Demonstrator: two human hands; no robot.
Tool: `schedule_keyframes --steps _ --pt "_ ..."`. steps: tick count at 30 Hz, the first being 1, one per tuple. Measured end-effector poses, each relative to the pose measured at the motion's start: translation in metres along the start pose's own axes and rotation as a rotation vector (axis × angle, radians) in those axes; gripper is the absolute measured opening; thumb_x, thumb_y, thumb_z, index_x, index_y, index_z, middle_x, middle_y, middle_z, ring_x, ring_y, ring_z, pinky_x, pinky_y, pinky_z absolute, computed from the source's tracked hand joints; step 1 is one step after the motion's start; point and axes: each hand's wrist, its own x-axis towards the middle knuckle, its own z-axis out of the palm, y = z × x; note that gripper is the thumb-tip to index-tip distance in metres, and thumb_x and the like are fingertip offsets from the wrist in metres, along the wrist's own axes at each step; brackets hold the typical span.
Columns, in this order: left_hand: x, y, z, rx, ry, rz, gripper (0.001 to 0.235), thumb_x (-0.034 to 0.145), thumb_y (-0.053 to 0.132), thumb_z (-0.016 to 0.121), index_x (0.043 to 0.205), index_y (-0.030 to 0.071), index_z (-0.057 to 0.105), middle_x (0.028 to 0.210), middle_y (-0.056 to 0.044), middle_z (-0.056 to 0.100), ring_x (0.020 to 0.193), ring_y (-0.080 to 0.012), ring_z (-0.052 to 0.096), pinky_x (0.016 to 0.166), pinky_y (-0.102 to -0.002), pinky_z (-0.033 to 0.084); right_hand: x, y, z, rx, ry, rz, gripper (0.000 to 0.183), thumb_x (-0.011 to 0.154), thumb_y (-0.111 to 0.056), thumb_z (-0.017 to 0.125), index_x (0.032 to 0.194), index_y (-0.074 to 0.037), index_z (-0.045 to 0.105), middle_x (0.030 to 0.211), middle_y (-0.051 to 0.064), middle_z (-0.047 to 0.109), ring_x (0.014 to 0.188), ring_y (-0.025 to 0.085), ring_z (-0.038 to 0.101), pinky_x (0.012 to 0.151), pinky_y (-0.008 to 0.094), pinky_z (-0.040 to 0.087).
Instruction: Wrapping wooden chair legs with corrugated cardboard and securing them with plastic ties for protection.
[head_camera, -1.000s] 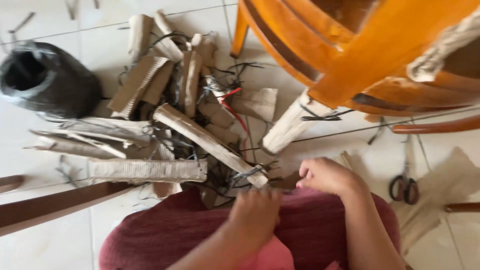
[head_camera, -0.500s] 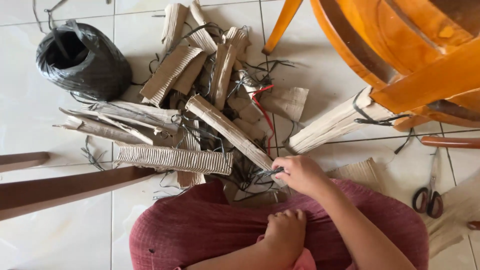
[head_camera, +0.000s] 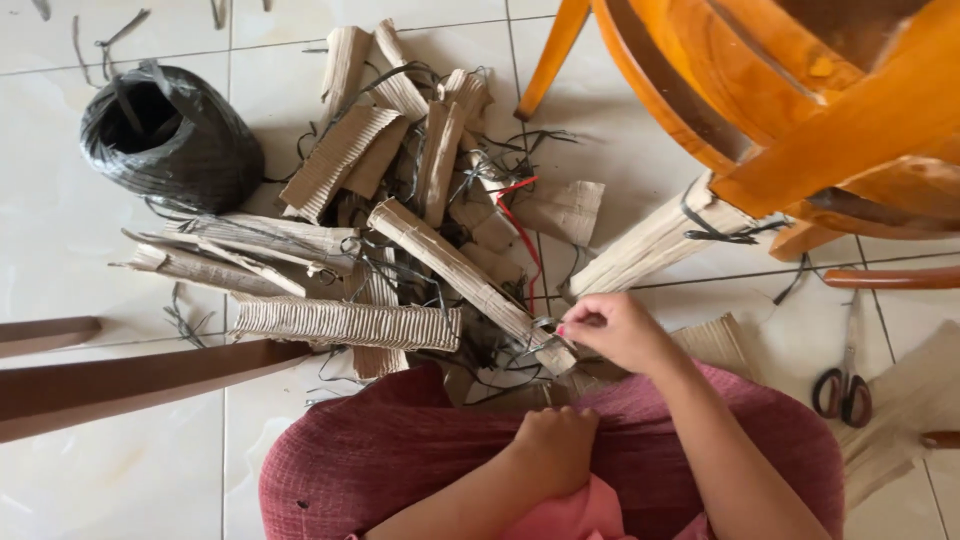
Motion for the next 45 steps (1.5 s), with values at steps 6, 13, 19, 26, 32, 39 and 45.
schedule_keyframes --steps 6,13,19,26,32,39,45 --pt "0.015 -0.015 -0.001 -0.151 -0.074 0.033 0.037 0.095 0.028 0.053 0.118 0.0 0.06 0.105 -0.024 0.072 0.094 -0.046 0.068 0.081 -0.051 0.055 -0.037 -0.017 -0.081 -0.191 -0.014 0.477 0.008 0.09 -0.008 0.075 0.092 -0.001 0.079 0.067 0.01 0.072 0.05 0.014 0.053 0.045 0.024 0.039" --pt "0.014 -0.022 -0.116 -0.379 -0.379 -0.062 0.064 0.081 0.048 0.063 0.136 0.015 0.062 0.123 -0.003 0.071 0.105 -0.0222 0.068 0.091 -0.033 0.052 -0.015 0.065 -0.123 -0.171 0.79 0.203 0.009 0.088 -0.01 0.077 0.093 -0.002 0.077 0.078 0.008 0.069 0.067 0.017 0.057 0.06 0.028 0.046" --pt "0.085 -0.05 -0.146 -0.563 0.833 0.328 0.046 0.084 0.013 0.077 0.125 0.007 0.057 0.091 -0.017 0.063 0.093 -0.0386 0.069 0.087 -0.048 0.055 0.024 0.045 -0.116 0.379 0.803 -0.232 0.028 0.089 0.006 0.069 0.064 -0.006 0.062 0.057 0.0 0.04 0.06 0.013 0.045 0.053 0.025 0.046" --pt "0.137 -0.036 -0.171 -0.316 0.644 0.159 0.033 0.1 0.035 0.063 0.13 0.019 0.062 0.135 -0.003 0.06 0.142 -0.0315 0.04 0.119 -0.07 0.015 0.041 0.063 -0.122 0.093 0.734 -0.214 0.017 0.078 0.001 0.071 0.065 -0.004 0.062 0.05 0.003 0.048 0.051 0.016 0.052 0.045 0.028 0.043" --pt "0.1 -0.048 -0.161 -0.191 0.758 0.196 0.02 0.101 0.039 0.061 0.103 0.022 0.07 0.089 -0.001 0.077 0.099 -0.027 0.074 0.106 -0.057 0.046 0.027 0.069 -0.105 -0.087 0.708 -0.16 0.014 0.074 -0.002 0.073 0.065 -0.005 0.063 0.047 0.007 0.055 0.046 0.018 0.058 0.041 0.029 0.042" --pt "0.091 -0.036 -0.135 -0.754 0.7 0.215 0.026 0.1 0.02 0.062 0.124 0.014 0.069 0.073 -0.005 0.07 0.063 -0.0166 0.071 0.068 -0.037 0.06 -0.004 0.042 -0.1 -0.133 0.739 -0.228 0.004 0.082 -0.004 0.08 0.084 -0.003 0.077 0.075 0.011 0.069 0.061 0.022 0.068 0.047 0.031 0.056" --pt "0.061 -0.013 -0.14 -0.445 0.808 0.18 0.02 0.103 0.026 0.06 0.111 0.011 0.071 0.085 -0.01 0.07 0.078 -0.0321 0.073 0.076 -0.04 0.059 -0.037 0.01 -0.107 -0.21 0.713 -0.201 0.007 0.086 -0.008 0.078 0.091 -0.011 0.081 0.079 0.009 0.073 0.068 0.025 0.07 0.058 0.037 0.057"
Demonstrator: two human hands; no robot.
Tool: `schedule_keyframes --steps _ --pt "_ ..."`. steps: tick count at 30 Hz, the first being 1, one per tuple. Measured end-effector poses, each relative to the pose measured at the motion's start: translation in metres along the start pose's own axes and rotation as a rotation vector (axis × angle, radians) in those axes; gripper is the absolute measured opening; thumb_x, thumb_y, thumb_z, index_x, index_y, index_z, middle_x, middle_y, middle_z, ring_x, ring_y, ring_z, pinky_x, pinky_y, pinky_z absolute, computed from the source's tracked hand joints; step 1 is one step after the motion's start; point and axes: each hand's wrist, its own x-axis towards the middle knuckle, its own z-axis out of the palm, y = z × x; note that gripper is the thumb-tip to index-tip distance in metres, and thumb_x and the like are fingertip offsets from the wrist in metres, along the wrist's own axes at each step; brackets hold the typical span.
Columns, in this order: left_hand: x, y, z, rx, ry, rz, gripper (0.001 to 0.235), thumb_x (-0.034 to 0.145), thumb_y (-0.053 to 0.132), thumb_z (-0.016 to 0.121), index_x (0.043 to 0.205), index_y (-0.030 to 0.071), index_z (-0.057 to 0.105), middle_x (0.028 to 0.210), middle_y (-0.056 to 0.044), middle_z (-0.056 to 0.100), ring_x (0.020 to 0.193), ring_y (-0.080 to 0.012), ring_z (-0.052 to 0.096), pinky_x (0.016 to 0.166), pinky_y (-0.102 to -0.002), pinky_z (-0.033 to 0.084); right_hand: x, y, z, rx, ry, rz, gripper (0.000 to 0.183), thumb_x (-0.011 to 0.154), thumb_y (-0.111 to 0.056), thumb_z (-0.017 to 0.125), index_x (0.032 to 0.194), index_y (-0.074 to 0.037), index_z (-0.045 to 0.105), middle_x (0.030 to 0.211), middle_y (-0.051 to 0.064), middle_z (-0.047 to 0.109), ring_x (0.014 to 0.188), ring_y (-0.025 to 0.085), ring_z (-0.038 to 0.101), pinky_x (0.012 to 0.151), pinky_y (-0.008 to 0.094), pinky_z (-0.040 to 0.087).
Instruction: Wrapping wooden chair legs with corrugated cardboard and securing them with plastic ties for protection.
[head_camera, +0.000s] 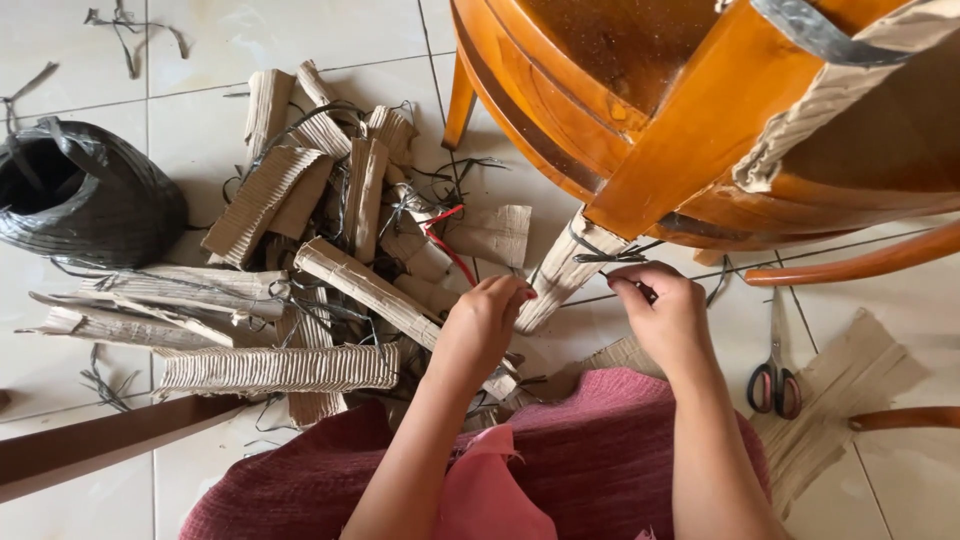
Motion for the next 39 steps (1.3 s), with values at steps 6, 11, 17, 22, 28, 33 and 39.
schedule_keyframes --steps 6,11,17,22,28,33,39 --pt "0.005 0.015 -0.004 0.251 0.087 0.412 0.014 0.099 0.029 0.063 0.097 0.017 0.069 0.109 -0.002 0.059 0.101 -0.0245 0.062 0.085 -0.036 0.048 -0.009 -0.029 -0.02 -0.025 -0.14 0.022 0.008 0.087 -0.005 0.074 0.089 -0.01 0.08 0.074 0.013 0.073 0.07 0.027 0.072 0.062 0.041 0.057" --pt "0.011 0.023 0.007 0.099 0.056 0.54 0.013 0.102 0.019 0.062 0.102 0.011 0.073 0.114 -0.005 0.07 0.111 -0.0245 0.068 0.094 -0.036 0.048 -0.011 -0.046 -0.034 -0.027 -0.284 -0.033 0.009 0.086 -0.005 0.072 0.085 -0.009 0.08 0.075 0.009 0.075 0.075 0.024 0.074 0.069 0.039 0.059" --pt "0.012 0.013 0.025 -0.055 0.035 0.515 0.016 0.102 0.008 0.058 0.112 0.007 0.07 0.117 -0.009 0.072 0.111 -0.0297 0.07 0.089 -0.039 0.05 -0.017 -0.052 -0.038 0.081 -0.378 -0.117 0.011 0.086 -0.008 0.071 0.077 -0.005 0.077 0.067 0.009 0.071 0.067 0.021 0.071 0.066 0.038 0.057" --pt "0.014 0.0 0.039 -0.057 0.081 0.512 0.013 0.103 0.015 0.06 0.107 0.013 0.073 0.111 -0.001 0.073 0.105 -0.0224 0.071 0.087 -0.033 0.048 -0.02 -0.054 -0.033 0.161 -0.407 -0.1 0.013 0.087 -0.013 0.073 0.084 -0.009 0.084 0.069 0.009 0.079 0.063 0.022 0.076 0.063 0.038 0.061" --pt "0.013 0.006 0.03 -0.064 0.088 0.516 0.021 0.108 0.018 0.052 0.106 0.014 0.073 0.109 -0.002 0.074 0.103 -0.0221 0.071 0.087 -0.031 0.048 -0.017 -0.025 -0.027 0.094 0.066 0.038 0.013 0.105 -0.019 0.065 0.102 -0.015 0.077 0.077 0.004 0.075 0.07 0.012 0.068 0.066 0.03 0.056" --pt "0.014 0.016 0.021 -0.022 0.066 0.542 0.021 0.108 0.015 0.05 0.102 0.013 0.07 0.097 -0.002 0.073 0.1 -0.0215 0.069 0.088 -0.031 0.046 -0.014 -0.013 -0.011 0.294 0.014 -0.042 0.012 0.099 -0.008 0.07 0.109 -0.001 0.069 0.095 0.015 0.073 0.086 0.023 0.073 0.069 0.036 0.062" --pt "0.014 0.011 0.024 0.077 0.089 0.551 0.019 0.109 0.016 0.048 0.098 0.017 0.064 0.085 0.001 0.068 0.097 -0.0157 0.068 0.085 -0.028 0.044 -0.013 -0.008 0.001 0.518 -0.212 0.132 0.021 0.088 -0.001 0.075 0.108 0.004 0.07 0.085 0.013 0.07 0.071 0.017 0.07 0.059 0.031 0.063"
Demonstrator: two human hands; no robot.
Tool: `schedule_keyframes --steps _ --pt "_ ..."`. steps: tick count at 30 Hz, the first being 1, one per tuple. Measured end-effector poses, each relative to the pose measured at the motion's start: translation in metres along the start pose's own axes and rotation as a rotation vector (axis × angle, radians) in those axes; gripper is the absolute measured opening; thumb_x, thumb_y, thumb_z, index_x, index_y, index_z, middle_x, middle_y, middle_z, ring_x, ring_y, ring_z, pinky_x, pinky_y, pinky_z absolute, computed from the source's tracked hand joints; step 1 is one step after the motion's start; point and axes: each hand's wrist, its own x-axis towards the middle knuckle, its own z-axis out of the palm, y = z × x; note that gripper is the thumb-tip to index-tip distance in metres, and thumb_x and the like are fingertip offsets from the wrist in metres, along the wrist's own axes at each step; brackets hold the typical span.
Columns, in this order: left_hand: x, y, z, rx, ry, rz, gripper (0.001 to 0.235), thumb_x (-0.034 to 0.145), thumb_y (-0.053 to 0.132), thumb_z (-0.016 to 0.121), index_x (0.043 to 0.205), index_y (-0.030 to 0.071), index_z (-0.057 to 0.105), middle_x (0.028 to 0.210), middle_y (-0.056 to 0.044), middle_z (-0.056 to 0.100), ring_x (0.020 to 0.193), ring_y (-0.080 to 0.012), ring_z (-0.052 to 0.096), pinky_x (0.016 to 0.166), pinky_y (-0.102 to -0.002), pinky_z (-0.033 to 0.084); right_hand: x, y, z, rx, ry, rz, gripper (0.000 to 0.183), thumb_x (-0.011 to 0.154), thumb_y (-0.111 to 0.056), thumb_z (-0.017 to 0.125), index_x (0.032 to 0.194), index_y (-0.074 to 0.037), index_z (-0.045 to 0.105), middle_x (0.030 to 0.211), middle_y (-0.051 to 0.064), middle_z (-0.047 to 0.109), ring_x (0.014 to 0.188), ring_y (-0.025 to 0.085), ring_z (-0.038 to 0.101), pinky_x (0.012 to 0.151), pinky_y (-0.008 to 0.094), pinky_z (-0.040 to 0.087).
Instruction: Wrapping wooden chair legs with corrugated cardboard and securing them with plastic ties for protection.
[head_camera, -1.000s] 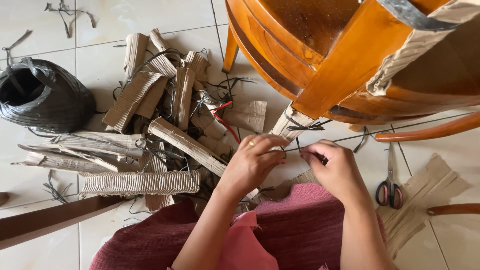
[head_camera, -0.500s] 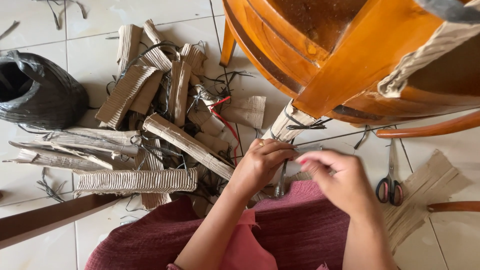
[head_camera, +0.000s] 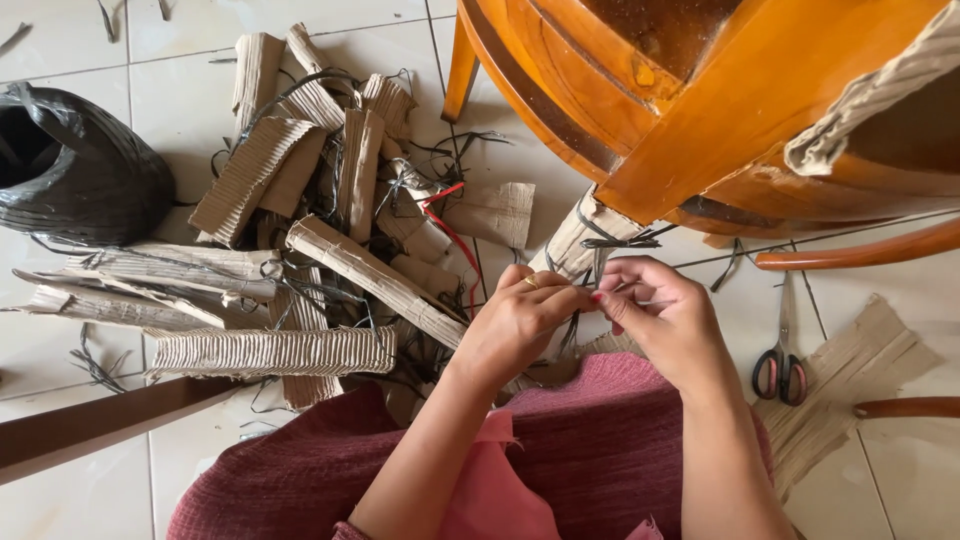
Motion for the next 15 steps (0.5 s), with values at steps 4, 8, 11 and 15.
schedule_keyframes --steps 4,8,11,15 --pt "0.0 0.001 -0.004 0.041 -0.021 0.028 0.018 0.106 0.013 0.052 0.09 0.013 0.059 0.079 0.0 0.065 0.094 -0.017 0.068 0.084 -0.029 0.044 0.002 0.004 0.001 0.024 -0.024 0.047 0.008 0.09 -0.002 0.074 0.097 0.003 0.075 0.075 0.011 0.071 0.063 0.014 0.065 0.053 0.029 0.062" --pt "-0.002 0.006 -0.003 -0.172 0.033 -0.207 0.004 0.099 0.015 0.063 0.099 0.018 0.065 0.085 0.0 0.072 0.089 -0.0224 0.071 0.083 -0.031 0.051 0.003 0.004 -0.002 0.045 -0.036 -0.001 0.003 0.087 0.004 0.075 0.084 0.003 0.073 0.063 0.012 0.07 0.057 0.014 0.067 0.057 0.03 0.061" --pt "-0.004 0.008 -0.002 -0.268 0.128 -0.373 0.01 0.094 0.011 0.072 0.098 0.02 0.071 0.092 0.002 0.077 0.09 -0.0239 0.074 0.081 -0.03 0.057 0.003 0.0 0.001 0.048 -0.036 0.062 0.004 0.082 0.007 0.076 0.085 0.005 0.074 0.066 0.014 0.072 0.06 0.016 0.069 0.062 0.032 0.062" --pt "-0.008 0.005 0.003 -0.397 0.175 -0.39 0.008 0.09 0.012 0.079 0.093 0.019 0.077 0.095 0.003 0.078 0.092 -0.0194 0.077 0.082 -0.027 0.059 0.008 0.014 0.015 0.159 -0.015 0.201 0.007 0.077 0.011 0.073 0.083 0.011 0.071 0.064 0.02 0.069 0.06 0.024 0.072 0.062 0.037 0.063"
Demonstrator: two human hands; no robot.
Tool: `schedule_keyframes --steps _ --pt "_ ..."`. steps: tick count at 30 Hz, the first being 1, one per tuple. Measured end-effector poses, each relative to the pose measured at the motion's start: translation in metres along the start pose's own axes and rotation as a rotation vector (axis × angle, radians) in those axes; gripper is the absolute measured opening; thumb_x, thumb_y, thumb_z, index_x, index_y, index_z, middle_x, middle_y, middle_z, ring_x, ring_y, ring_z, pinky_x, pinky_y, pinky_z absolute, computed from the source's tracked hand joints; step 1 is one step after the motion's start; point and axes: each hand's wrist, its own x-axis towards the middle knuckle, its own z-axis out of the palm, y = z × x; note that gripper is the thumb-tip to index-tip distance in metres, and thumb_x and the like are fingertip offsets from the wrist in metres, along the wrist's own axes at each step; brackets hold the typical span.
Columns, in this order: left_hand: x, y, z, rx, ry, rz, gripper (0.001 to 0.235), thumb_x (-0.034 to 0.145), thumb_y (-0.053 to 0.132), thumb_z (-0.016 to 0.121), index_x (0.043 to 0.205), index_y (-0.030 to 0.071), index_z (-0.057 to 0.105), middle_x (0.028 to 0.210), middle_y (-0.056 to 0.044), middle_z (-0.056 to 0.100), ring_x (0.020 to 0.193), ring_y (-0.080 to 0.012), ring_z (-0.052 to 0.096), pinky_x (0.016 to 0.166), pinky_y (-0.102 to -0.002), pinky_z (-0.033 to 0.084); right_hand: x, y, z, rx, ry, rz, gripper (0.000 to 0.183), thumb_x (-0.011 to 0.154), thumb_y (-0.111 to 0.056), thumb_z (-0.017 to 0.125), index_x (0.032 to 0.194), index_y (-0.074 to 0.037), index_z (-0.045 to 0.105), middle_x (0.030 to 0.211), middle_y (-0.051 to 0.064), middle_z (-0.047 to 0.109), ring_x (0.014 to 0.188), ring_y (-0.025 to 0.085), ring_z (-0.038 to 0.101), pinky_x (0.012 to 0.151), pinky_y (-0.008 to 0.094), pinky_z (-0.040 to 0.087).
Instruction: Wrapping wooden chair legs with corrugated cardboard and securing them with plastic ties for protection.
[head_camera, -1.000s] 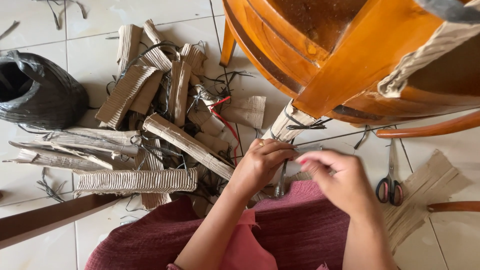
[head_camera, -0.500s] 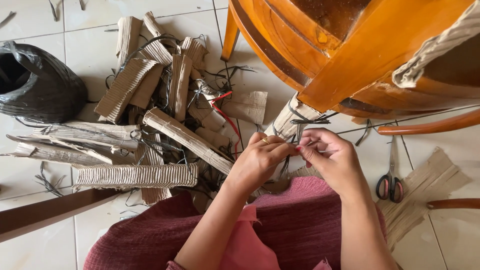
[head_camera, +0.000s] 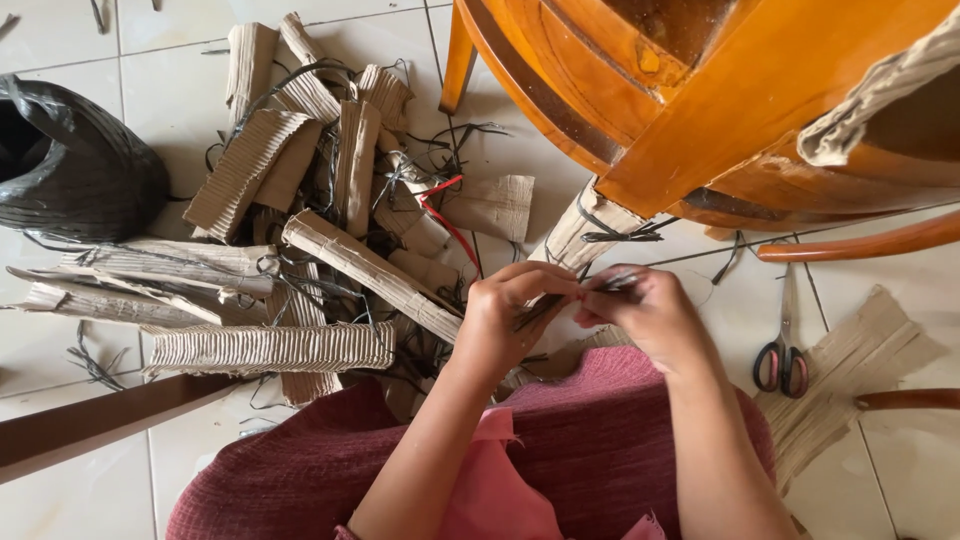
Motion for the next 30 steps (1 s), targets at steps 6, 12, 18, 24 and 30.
schedule_keyframes --steps 6,12,18,24,30 --pt "0.001 -0.003 -0.008 -0.11 -0.075 0.02 0.007 0.089 0.005 0.078 0.091 0.011 0.078 0.093 -0.007 0.077 0.09 -0.0263 0.078 0.08 -0.03 0.061 0.023 0.062 0.004 0.378 0.188 0.152 0.019 0.083 0.012 0.075 0.097 0.003 0.066 0.085 0.014 0.066 0.075 0.026 0.072 0.069 0.042 0.067" --pt "0.001 -0.005 -0.009 -0.13 -0.111 0.05 0.007 0.089 0.003 0.076 0.092 0.009 0.079 0.097 -0.01 0.076 0.094 -0.0295 0.077 0.084 -0.035 0.061 0.021 0.067 0.01 0.435 0.209 0.192 0.022 0.092 -0.006 0.077 0.102 0.0 0.058 0.081 0.011 0.058 0.062 0.024 0.067 0.058 0.042 0.066" --pt "0.003 0.001 -0.013 -0.091 -0.132 0.047 0.007 0.089 0.0 0.075 0.091 0.006 0.077 0.094 -0.012 0.075 0.089 -0.0304 0.077 0.079 -0.034 0.06 0.014 0.062 0.011 0.461 0.182 0.2 0.014 0.092 -0.009 0.077 0.094 0.002 0.069 0.078 0.015 0.065 0.07 0.022 0.067 0.064 0.038 0.065" --pt "0.003 -0.002 -0.01 -0.026 -0.106 0.091 0.004 0.089 0.002 0.076 0.089 0.005 0.078 0.094 -0.012 0.072 0.086 -0.0293 0.076 0.077 -0.033 0.06 -0.002 0.028 0.016 0.407 0.156 0.145 0.006 0.096 -0.003 0.068 0.1 0.0 0.072 0.084 0.011 0.066 0.078 0.019 0.065 0.072 0.032 0.059" --pt "0.0 -0.008 -0.013 -0.017 -0.15 0.1 0.008 0.086 -0.002 0.076 0.089 0.005 0.076 0.095 -0.01 0.067 0.086 -0.0281 0.074 0.075 -0.033 0.06 -0.012 0.017 0.016 0.543 0.117 0.168 0.028 0.087 -0.005 0.063 0.115 -0.002 0.061 0.091 0.021 0.071 0.079 0.022 0.066 0.069 0.028 0.046"
